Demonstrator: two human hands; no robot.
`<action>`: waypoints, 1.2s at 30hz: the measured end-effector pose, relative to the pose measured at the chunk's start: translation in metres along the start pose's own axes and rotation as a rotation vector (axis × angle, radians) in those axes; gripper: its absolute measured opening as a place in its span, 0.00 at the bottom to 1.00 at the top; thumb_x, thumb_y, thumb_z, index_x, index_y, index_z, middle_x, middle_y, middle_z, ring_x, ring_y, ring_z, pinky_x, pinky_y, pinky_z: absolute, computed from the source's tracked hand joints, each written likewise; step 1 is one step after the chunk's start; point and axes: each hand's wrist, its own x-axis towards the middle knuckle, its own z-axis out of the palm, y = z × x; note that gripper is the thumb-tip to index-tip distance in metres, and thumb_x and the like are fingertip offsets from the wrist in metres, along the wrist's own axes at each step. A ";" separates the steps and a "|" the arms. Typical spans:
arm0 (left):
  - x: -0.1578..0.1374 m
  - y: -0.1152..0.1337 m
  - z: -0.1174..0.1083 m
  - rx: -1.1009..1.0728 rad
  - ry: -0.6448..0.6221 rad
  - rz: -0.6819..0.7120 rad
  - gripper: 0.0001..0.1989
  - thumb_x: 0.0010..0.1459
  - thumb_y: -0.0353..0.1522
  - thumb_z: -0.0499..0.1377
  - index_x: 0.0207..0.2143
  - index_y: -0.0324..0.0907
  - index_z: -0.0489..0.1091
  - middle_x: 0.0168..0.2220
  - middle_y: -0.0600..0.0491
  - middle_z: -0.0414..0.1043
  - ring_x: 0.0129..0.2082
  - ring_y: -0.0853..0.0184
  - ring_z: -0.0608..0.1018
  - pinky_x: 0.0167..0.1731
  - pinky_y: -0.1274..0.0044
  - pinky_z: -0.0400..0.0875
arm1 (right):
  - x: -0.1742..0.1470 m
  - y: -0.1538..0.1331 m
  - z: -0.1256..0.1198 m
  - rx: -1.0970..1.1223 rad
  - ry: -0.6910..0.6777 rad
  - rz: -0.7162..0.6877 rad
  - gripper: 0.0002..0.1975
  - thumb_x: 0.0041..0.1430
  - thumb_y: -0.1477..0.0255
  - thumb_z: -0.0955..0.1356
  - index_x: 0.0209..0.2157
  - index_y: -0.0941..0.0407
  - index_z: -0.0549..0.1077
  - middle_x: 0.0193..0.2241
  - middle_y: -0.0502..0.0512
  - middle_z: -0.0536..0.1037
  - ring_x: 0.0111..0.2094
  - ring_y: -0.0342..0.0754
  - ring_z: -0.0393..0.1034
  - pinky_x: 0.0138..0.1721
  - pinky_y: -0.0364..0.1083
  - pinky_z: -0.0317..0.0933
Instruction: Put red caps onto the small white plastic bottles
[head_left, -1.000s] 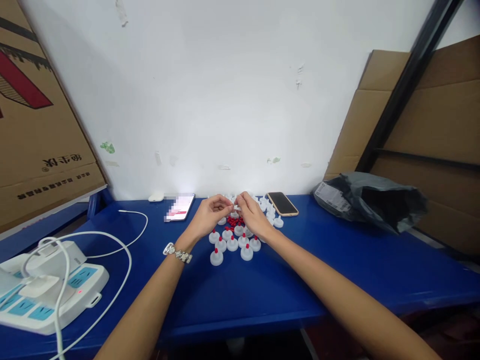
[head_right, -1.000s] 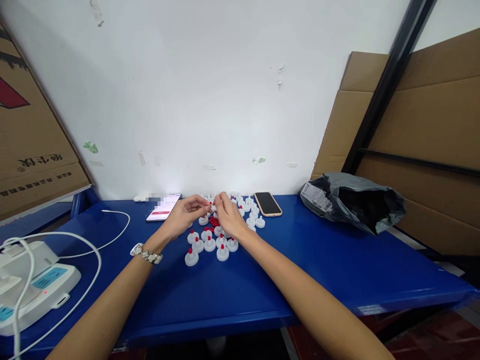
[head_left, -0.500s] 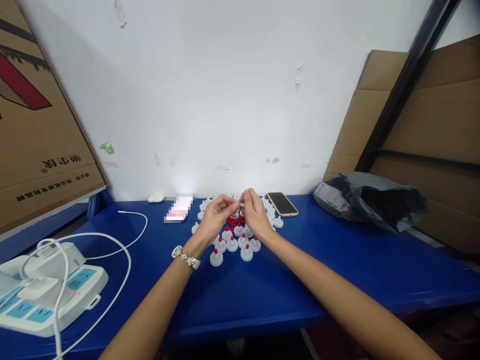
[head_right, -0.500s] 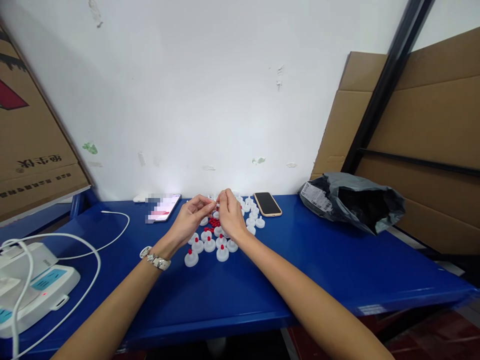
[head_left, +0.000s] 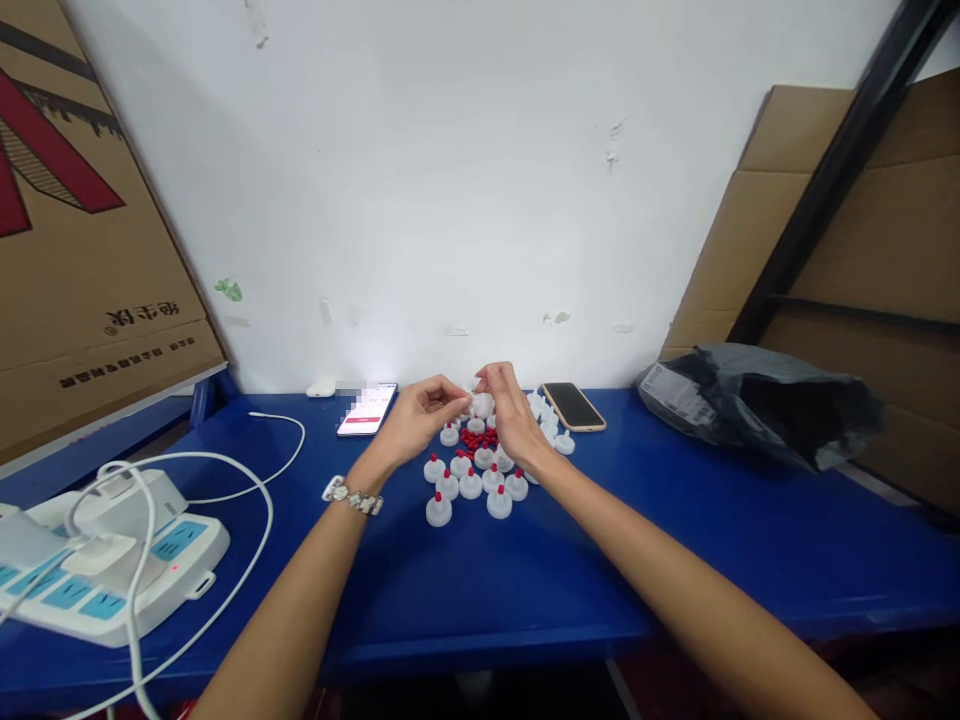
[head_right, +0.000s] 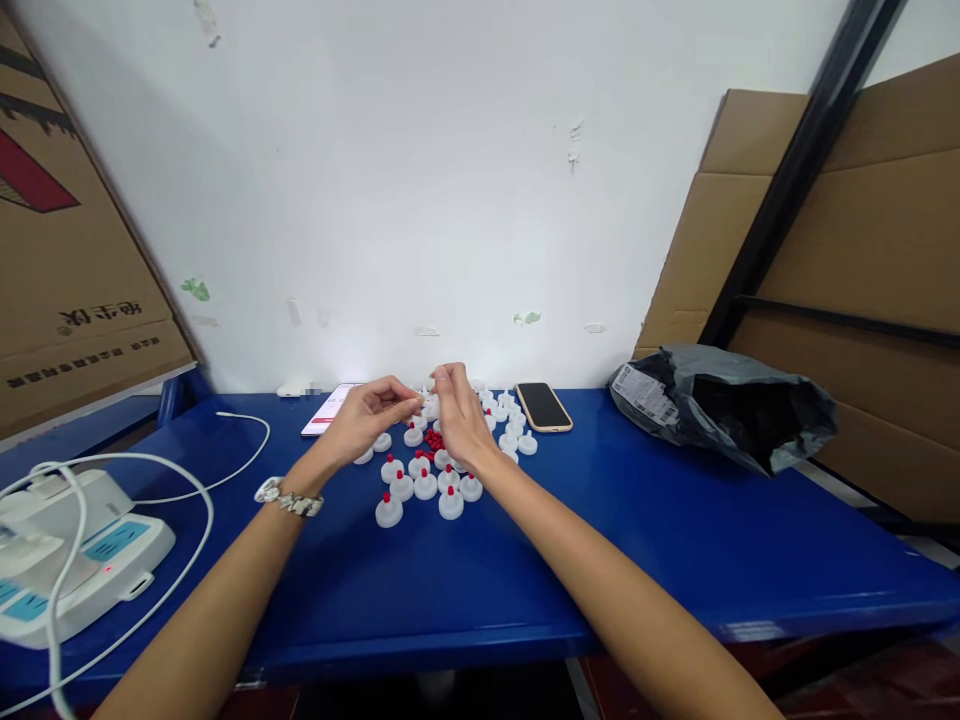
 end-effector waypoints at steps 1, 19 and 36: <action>0.000 0.000 -0.010 0.084 -0.004 -0.013 0.11 0.55 0.39 0.63 0.33 0.39 0.72 0.32 0.51 0.75 0.31 0.69 0.76 0.34 0.77 0.70 | 0.002 0.004 -0.003 -0.039 -0.003 0.011 0.18 0.67 0.56 0.52 0.39 0.52 0.64 0.31 0.49 0.70 0.34 0.46 0.65 0.37 0.46 0.57; -0.007 -0.027 -0.038 0.604 -0.097 -0.121 0.15 0.50 0.39 0.62 0.39 0.42 0.77 0.22 0.54 0.73 0.20 0.68 0.71 0.21 0.78 0.60 | 0.044 0.048 0.012 -0.719 -0.275 -0.105 0.11 0.59 0.66 0.64 0.35 0.55 0.77 0.35 0.58 0.76 0.42 0.54 0.65 0.46 0.52 0.51; 0.001 -0.035 -0.017 0.801 -0.208 0.005 0.05 0.49 0.30 0.61 0.26 0.45 0.78 0.28 0.48 0.74 0.33 0.58 0.72 0.35 0.70 0.62 | 0.061 0.036 0.031 -0.551 -0.204 -0.155 0.09 0.59 0.70 0.63 0.37 0.56 0.74 0.38 0.57 0.77 0.41 0.51 0.68 0.43 0.49 0.57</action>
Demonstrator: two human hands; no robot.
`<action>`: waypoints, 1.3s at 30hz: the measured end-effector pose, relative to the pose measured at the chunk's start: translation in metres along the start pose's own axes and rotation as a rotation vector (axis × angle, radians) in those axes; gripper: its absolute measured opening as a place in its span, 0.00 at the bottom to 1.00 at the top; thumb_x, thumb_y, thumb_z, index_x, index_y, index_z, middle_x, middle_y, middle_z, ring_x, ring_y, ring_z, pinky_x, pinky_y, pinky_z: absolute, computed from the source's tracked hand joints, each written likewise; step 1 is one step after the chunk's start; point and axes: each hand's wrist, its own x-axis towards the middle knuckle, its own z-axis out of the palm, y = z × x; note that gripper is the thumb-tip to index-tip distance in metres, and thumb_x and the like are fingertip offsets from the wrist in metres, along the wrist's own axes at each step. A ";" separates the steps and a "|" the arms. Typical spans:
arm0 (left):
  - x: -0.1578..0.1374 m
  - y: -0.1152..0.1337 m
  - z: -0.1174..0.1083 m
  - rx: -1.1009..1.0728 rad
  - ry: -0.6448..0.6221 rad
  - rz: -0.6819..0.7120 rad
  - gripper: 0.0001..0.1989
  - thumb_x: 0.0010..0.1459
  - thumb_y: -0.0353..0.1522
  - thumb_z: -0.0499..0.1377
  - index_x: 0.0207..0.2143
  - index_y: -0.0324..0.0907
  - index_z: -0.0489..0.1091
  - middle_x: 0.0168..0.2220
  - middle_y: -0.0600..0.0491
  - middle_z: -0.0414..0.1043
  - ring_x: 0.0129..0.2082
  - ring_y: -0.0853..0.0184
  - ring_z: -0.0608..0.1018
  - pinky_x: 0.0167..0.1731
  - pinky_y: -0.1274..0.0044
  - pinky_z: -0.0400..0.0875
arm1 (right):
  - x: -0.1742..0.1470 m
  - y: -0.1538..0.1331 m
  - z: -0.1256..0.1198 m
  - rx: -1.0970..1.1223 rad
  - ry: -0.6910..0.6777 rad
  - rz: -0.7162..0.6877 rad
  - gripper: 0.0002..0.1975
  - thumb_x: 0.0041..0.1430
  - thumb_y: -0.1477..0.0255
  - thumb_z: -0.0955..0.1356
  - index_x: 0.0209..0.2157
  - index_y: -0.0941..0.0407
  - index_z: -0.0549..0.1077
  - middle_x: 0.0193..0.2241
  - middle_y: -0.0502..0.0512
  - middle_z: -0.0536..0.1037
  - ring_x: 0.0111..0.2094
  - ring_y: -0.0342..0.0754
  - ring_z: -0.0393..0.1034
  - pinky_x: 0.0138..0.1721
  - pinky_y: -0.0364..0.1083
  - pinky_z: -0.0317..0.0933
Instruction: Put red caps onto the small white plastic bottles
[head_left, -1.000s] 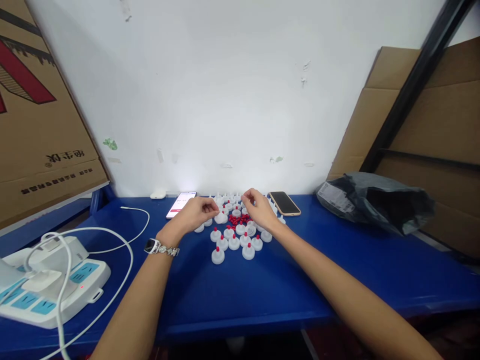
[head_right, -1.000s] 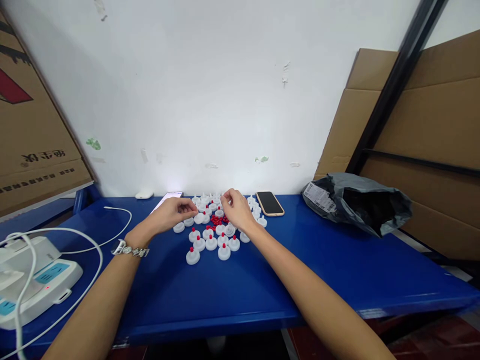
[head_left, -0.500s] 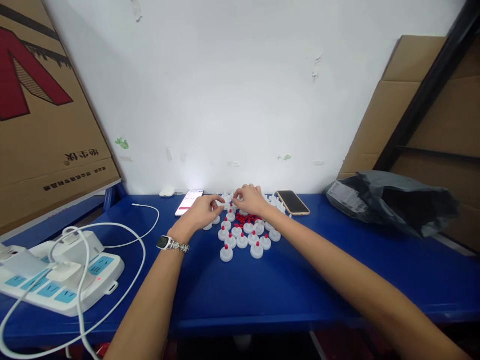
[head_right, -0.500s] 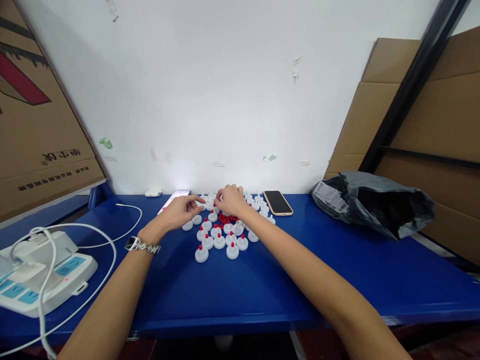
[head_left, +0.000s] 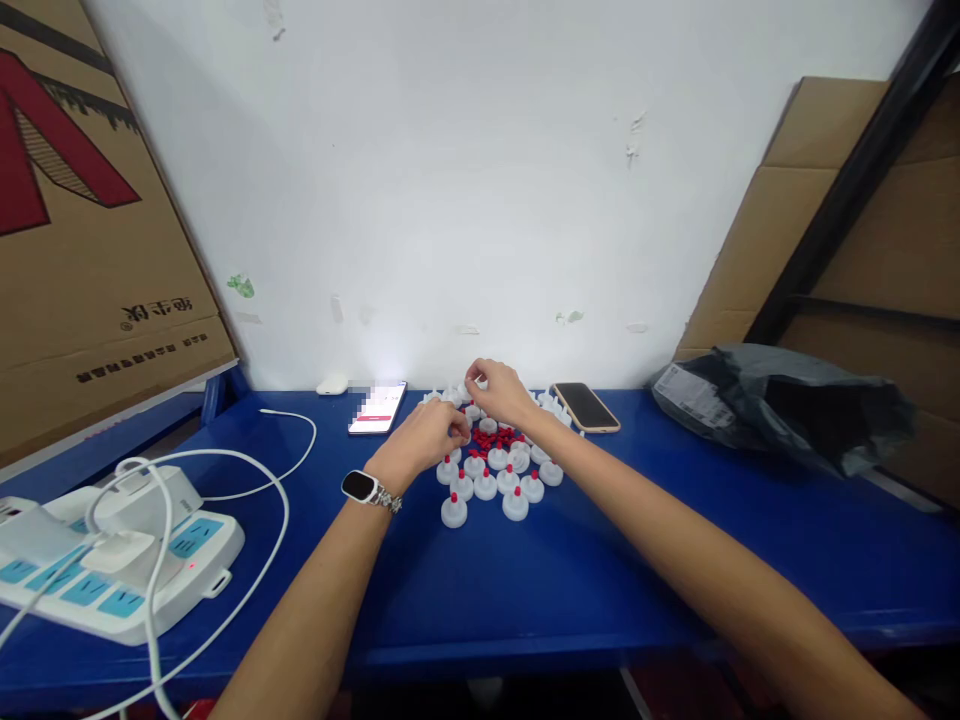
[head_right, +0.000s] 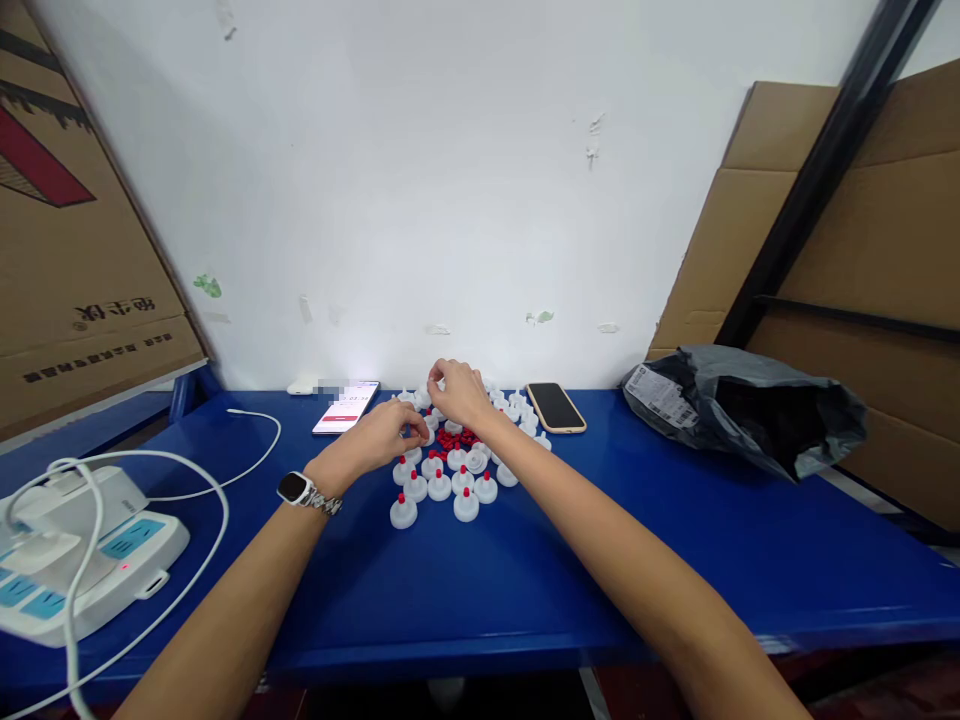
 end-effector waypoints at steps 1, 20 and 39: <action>0.001 0.001 0.001 -0.007 -0.005 -0.002 0.05 0.48 0.29 0.62 0.25 0.45 0.79 0.27 0.48 0.74 0.33 0.57 0.72 0.36 0.69 0.62 | -0.008 0.002 -0.006 0.081 0.024 -0.009 0.09 0.60 0.71 0.62 0.38 0.56 0.72 0.36 0.56 0.77 0.38 0.49 0.69 0.41 0.47 0.58; 0.002 0.018 -0.002 -0.236 0.024 -0.026 0.07 0.54 0.35 0.60 0.32 0.43 0.75 0.27 0.53 0.73 0.28 0.65 0.72 0.29 0.75 0.63 | -0.064 0.002 -0.019 0.671 0.035 0.193 0.17 0.66 0.59 0.56 0.44 0.52 0.69 0.24 0.46 0.66 0.23 0.42 0.62 0.25 0.42 0.57; 0.000 0.043 -0.002 -0.808 0.113 -0.028 0.11 0.54 0.38 0.64 0.35 0.39 0.75 0.32 0.51 0.77 0.32 0.67 0.77 0.35 0.76 0.71 | -0.066 -0.016 -0.020 0.968 0.162 0.271 0.18 0.64 0.52 0.56 0.38 0.50 0.64 0.26 0.46 0.61 0.21 0.40 0.56 0.20 0.39 0.57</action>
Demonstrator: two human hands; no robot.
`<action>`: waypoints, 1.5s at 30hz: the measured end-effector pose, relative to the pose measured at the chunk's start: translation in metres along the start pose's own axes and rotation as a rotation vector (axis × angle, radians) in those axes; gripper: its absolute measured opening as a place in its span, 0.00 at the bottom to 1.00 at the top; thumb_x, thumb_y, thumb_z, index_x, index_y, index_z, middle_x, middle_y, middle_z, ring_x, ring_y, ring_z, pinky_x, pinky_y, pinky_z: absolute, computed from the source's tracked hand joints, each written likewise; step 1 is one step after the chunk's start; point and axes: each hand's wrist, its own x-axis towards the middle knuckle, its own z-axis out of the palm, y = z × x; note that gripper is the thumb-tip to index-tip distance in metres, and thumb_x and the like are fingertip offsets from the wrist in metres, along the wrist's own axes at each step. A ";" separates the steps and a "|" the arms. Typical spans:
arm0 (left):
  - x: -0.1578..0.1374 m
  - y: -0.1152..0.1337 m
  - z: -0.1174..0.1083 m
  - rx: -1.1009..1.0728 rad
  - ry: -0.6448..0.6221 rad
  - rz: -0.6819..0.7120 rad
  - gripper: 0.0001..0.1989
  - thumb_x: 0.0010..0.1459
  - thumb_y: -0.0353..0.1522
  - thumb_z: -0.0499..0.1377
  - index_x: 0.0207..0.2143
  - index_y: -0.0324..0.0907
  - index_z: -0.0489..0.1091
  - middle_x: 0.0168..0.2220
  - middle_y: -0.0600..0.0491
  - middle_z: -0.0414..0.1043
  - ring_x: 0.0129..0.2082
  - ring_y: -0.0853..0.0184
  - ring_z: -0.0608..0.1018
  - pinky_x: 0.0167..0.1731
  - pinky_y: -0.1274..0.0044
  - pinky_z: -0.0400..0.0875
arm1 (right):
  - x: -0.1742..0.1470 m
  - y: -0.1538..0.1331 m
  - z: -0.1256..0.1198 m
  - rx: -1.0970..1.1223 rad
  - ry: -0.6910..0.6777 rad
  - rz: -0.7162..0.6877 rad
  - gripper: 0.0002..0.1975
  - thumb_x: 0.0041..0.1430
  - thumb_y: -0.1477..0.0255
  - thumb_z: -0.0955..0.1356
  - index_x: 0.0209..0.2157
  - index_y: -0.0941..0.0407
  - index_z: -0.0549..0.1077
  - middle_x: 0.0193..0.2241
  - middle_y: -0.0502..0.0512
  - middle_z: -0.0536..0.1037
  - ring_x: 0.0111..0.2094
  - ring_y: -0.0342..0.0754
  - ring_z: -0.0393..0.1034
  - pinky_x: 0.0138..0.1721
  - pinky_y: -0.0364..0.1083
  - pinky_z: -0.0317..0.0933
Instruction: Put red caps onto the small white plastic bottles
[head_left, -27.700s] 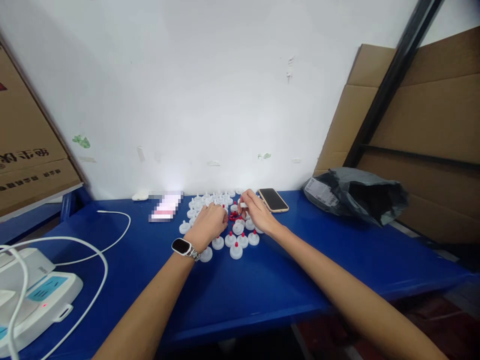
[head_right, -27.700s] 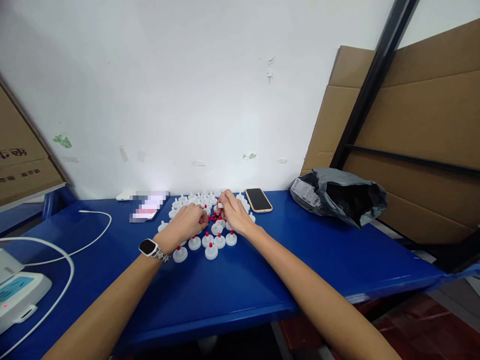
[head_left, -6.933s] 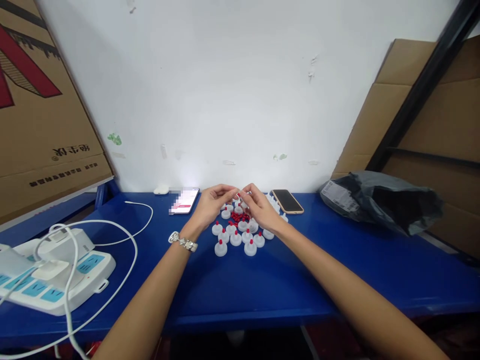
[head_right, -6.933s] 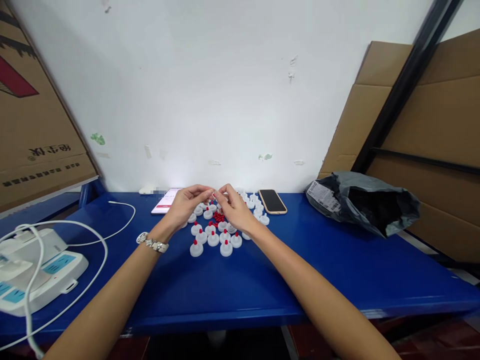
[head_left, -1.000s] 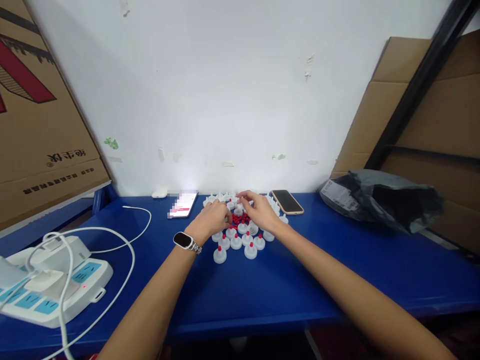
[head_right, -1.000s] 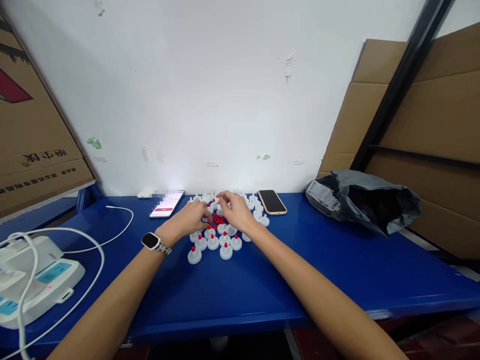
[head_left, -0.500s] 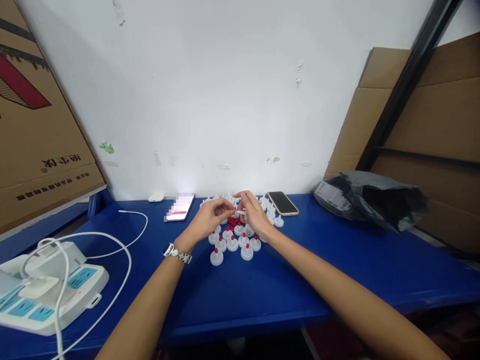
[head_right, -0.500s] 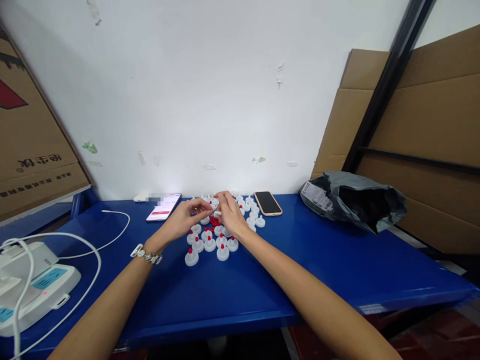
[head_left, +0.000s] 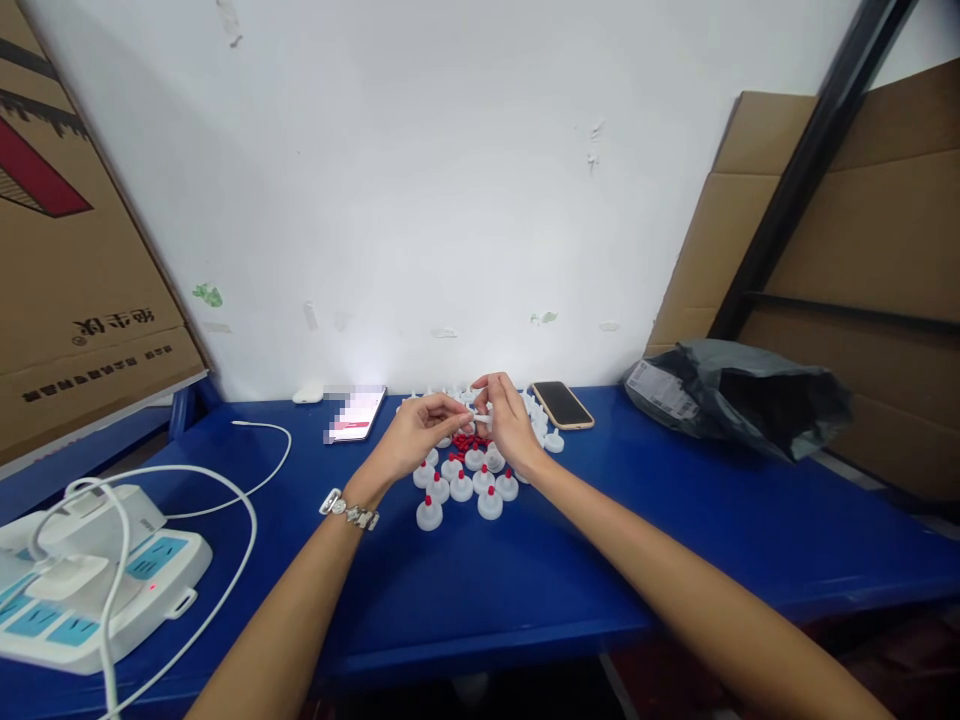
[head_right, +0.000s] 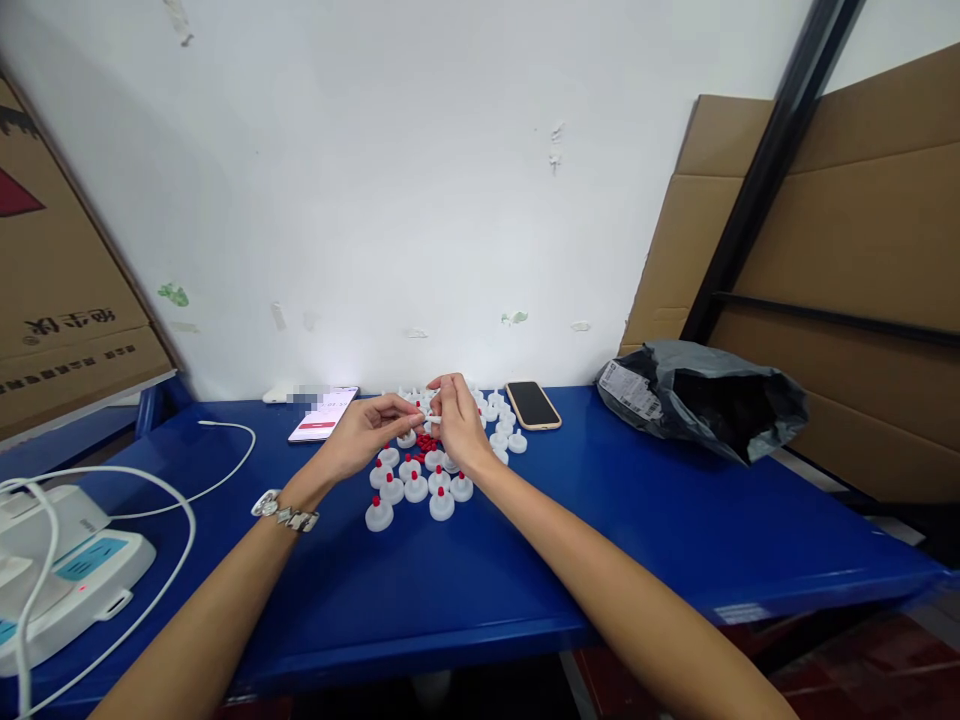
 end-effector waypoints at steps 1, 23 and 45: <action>0.000 0.000 0.001 -0.005 0.008 0.007 0.10 0.54 0.38 0.64 0.34 0.39 0.75 0.32 0.51 0.77 0.32 0.67 0.77 0.35 0.76 0.71 | 0.000 0.000 0.000 0.001 -0.004 -0.001 0.18 0.64 0.52 0.56 0.38 0.50 0.64 0.26 0.46 0.61 0.21 0.41 0.57 0.20 0.40 0.58; 0.000 0.005 0.021 -0.151 0.120 0.071 0.12 0.52 0.39 0.66 0.30 0.38 0.73 0.27 0.52 0.76 0.30 0.67 0.78 0.35 0.75 0.73 | -0.007 -0.012 0.013 0.069 0.055 -0.064 0.17 0.65 0.52 0.56 0.37 0.50 0.62 0.26 0.47 0.61 0.23 0.42 0.58 0.23 0.42 0.56; 0.002 -0.029 -0.025 0.763 -0.150 0.003 0.08 0.57 0.34 0.58 0.31 0.42 0.77 0.30 0.51 0.75 0.29 0.67 0.74 0.31 0.76 0.66 | 0.086 0.033 -0.002 -1.218 -0.206 -0.085 0.12 0.58 0.67 0.63 0.36 0.54 0.77 0.38 0.58 0.77 0.44 0.54 0.66 0.47 0.53 0.52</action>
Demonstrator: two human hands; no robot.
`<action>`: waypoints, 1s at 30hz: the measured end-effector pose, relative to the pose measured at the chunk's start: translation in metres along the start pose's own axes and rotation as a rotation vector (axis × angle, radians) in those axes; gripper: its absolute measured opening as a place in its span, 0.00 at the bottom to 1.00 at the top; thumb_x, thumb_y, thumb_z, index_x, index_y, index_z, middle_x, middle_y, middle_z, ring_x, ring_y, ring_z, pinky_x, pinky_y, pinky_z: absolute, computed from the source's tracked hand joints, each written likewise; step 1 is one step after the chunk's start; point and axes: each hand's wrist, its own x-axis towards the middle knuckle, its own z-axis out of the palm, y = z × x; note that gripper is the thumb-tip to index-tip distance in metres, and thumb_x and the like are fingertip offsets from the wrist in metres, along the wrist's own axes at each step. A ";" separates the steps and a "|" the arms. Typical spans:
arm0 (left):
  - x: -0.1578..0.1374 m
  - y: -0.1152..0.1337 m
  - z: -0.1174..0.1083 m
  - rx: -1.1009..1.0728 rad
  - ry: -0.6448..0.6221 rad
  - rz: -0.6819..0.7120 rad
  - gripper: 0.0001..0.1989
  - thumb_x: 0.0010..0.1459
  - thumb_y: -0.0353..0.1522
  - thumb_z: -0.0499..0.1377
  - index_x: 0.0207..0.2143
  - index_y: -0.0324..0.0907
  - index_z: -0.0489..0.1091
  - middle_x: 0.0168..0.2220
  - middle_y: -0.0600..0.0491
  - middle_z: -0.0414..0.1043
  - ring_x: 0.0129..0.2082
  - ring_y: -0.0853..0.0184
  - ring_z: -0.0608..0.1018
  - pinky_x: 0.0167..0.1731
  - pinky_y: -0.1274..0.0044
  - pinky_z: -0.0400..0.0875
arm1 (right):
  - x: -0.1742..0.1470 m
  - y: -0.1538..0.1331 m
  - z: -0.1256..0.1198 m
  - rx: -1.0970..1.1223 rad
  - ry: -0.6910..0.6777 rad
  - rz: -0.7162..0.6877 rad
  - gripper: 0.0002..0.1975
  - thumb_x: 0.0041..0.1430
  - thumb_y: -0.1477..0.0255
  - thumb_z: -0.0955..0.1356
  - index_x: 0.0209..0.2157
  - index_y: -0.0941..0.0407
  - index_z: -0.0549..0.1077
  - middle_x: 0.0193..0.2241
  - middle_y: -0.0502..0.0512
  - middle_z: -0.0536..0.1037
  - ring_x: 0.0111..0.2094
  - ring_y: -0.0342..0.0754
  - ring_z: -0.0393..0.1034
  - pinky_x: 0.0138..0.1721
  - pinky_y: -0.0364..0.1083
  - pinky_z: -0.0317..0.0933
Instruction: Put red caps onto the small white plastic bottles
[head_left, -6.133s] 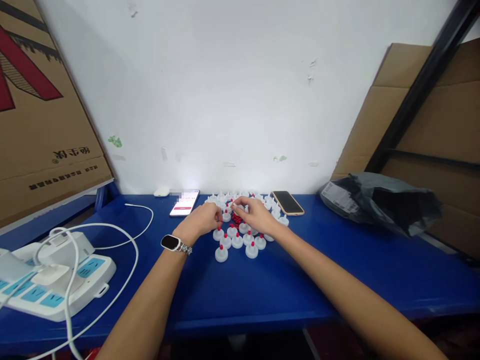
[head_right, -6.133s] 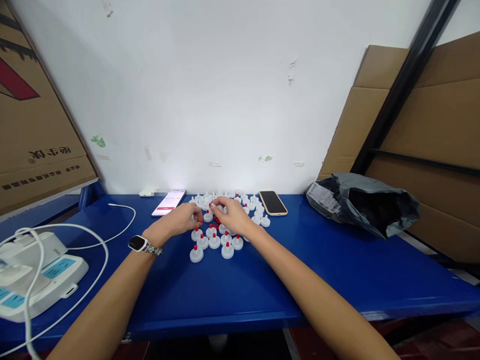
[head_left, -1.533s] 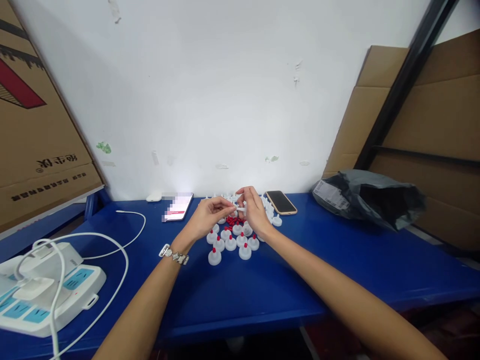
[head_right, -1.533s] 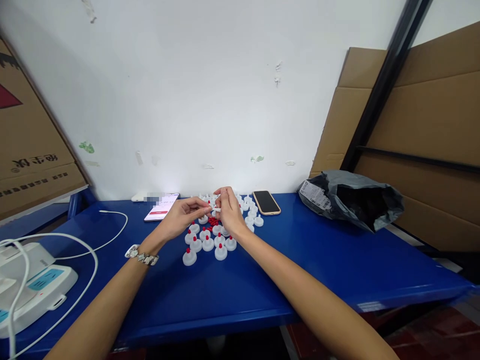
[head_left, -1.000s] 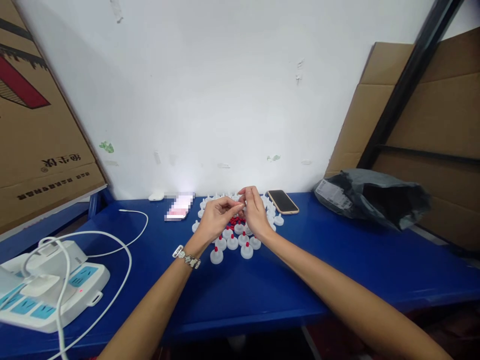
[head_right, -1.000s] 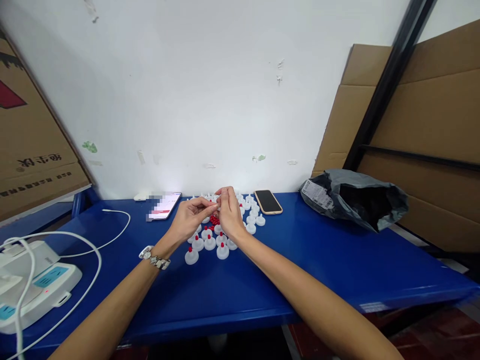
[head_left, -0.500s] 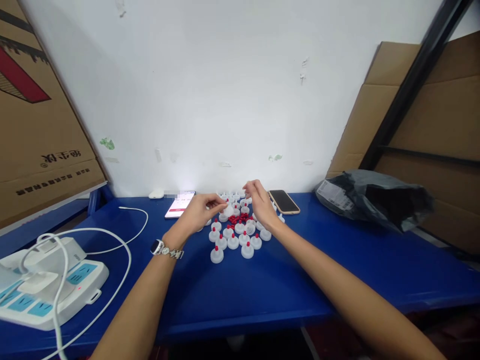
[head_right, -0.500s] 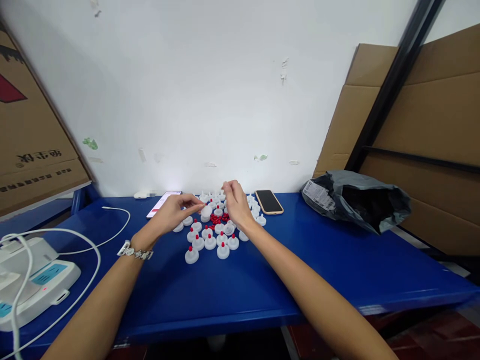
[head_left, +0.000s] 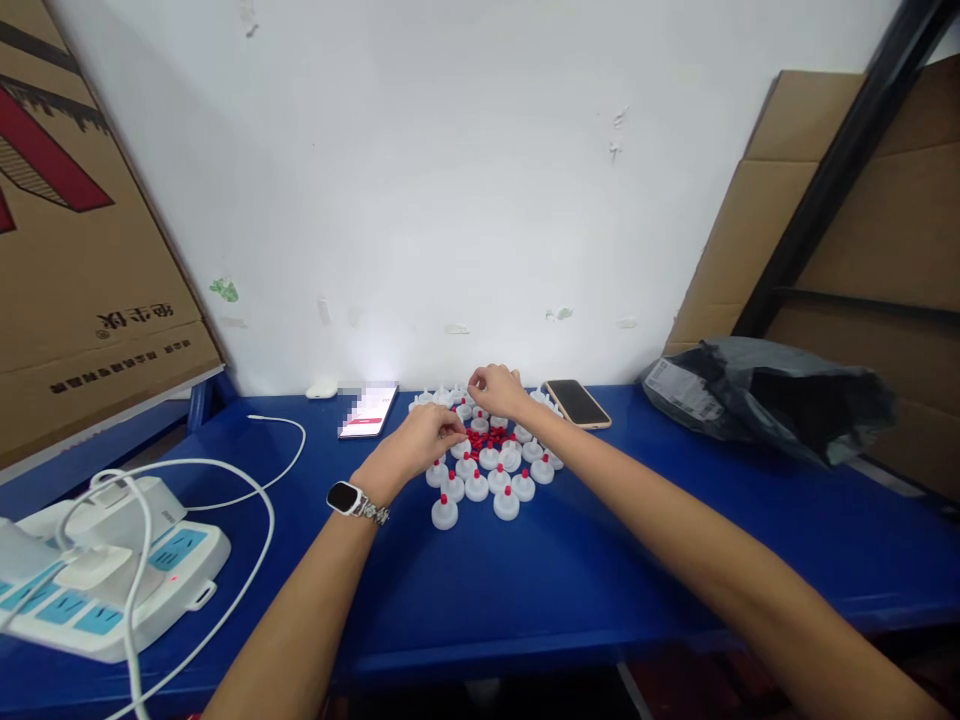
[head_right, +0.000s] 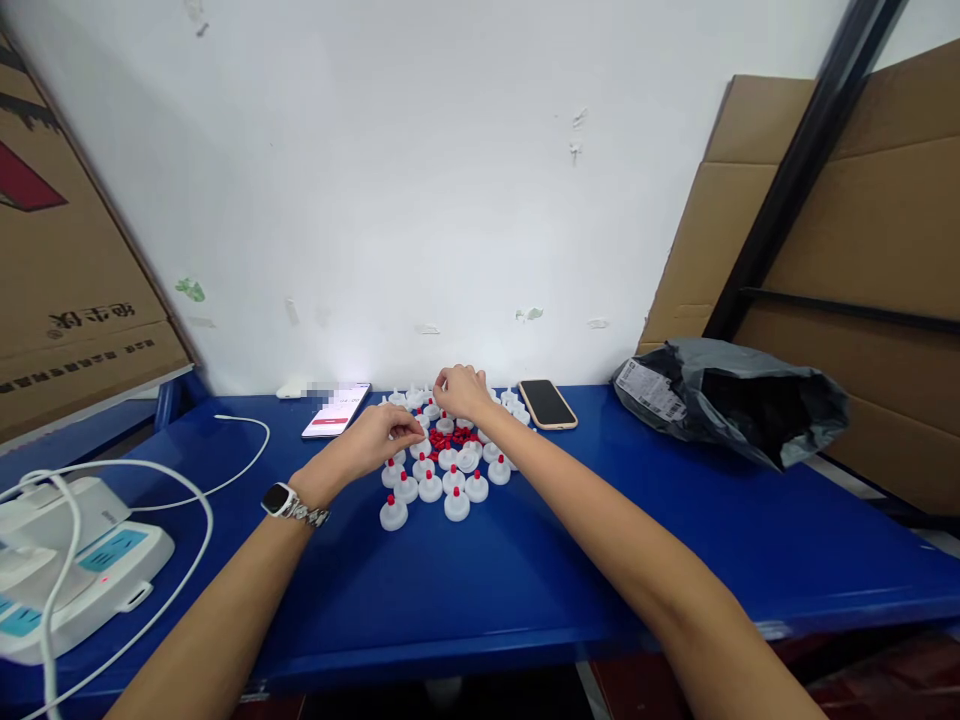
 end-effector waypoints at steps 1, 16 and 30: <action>0.000 0.000 0.001 -0.005 -0.009 -0.007 0.08 0.57 0.34 0.58 0.31 0.42 0.77 0.29 0.51 0.75 0.29 0.67 0.75 0.30 0.76 0.66 | 0.006 -0.001 0.001 -0.008 -0.013 0.005 0.12 0.58 0.66 0.63 0.37 0.54 0.77 0.38 0.58 0.78 0.45 0.54 0.67 0.48 0.53 0.52; -0.004 -0.005 -0.004 0.088 0.029 -0.020 0.09 0.53 0.31 0.57 0.25 0.42 0.76 0.23 0.51 0.71 0.27 0.64 0.73 0.31 0.74 0.65 | 0.035 -0.022 0.018 0.107 0.007 -0.013 0.08 0.57 0.68 0.66 0.32 0.56 0.75 0.34 0.56 0.80 0.39 0.50 0.70 0.47 0.51 0.55; 0.001 0.025 0.002 0.270 -0.106 0.074 0.06 0.56 0.35 0.61 0.33 0.48 0.78 0.36 0.50 0.70 0.42 0.57 0.69 0.41 0.69 0.61 | -0.064 0.014 -0.029 0.782 0.161 -0.082 0.12 0.62 0.67 0.60 0.41 0.57 0.71 0.32 0.52 0.77 0.26 0.42 0.64 0.30 0.43 0.58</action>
